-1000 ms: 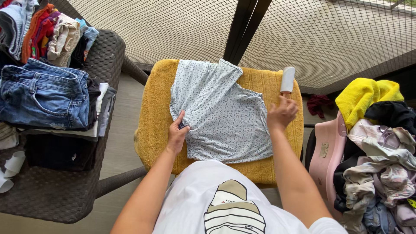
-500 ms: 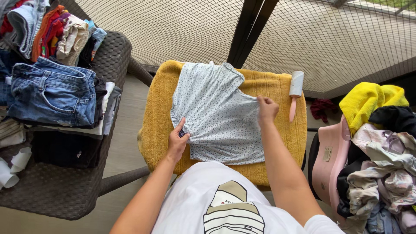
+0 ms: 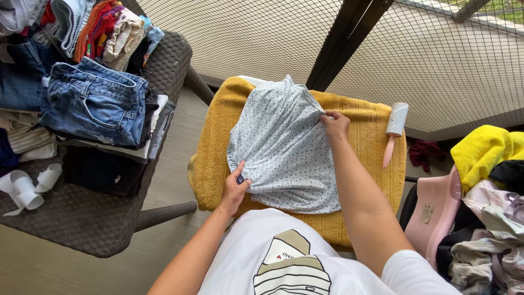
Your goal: The person uses a lint roller to clean several pieces of clothing, including a patterned top, a dark Reebok shirt, and a striped shirt. They roll the sticky surface over the fabric to remove lint, then fold each item and place it on a nearby stack.
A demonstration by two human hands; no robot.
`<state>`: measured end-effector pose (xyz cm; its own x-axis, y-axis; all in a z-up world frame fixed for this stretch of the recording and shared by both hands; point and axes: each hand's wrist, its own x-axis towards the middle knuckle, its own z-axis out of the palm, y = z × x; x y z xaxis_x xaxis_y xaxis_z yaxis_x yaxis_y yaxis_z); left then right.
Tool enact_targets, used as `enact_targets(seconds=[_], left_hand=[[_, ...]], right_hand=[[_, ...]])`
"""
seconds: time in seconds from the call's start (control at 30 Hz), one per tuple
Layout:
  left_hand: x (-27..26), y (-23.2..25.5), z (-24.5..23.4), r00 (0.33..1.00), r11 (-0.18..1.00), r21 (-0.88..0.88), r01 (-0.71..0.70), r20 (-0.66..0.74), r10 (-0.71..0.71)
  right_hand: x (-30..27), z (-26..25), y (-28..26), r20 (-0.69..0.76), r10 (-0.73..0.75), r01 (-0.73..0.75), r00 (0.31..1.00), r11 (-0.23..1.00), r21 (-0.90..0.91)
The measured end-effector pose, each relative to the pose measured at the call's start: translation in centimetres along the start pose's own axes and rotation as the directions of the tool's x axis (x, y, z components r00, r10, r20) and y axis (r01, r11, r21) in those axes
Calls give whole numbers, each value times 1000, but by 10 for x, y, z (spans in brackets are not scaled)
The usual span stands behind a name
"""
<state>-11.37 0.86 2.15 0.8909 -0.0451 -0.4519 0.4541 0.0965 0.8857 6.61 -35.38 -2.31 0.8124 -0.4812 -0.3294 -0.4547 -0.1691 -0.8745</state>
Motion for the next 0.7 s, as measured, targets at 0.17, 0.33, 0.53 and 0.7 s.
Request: enact_targets(seconds=[0.17, 0.33, 0.53, 0.7], left_hand=[[15, 39, -13, 978, 979, -69, -194, 63, 198], [18, 128, -20, 966, 925, -375, -61, 210, 149], [60, 237, 0, 916, 950, -110, -293, 251, 312], [58, 283, 11, 799, 818, -157, -554, 178, 575]], right_hand=[[-46, -69, -28, 88, 20, -40, 996, 972, 230], [-103, -176, -68, 376, -128, -225, 918, 612, 758], [-97, -190, -134, 92, -75, -14, 993, 695, 719], [-139, -193, -177, -57, -259, 224, 964, 683, 695]])
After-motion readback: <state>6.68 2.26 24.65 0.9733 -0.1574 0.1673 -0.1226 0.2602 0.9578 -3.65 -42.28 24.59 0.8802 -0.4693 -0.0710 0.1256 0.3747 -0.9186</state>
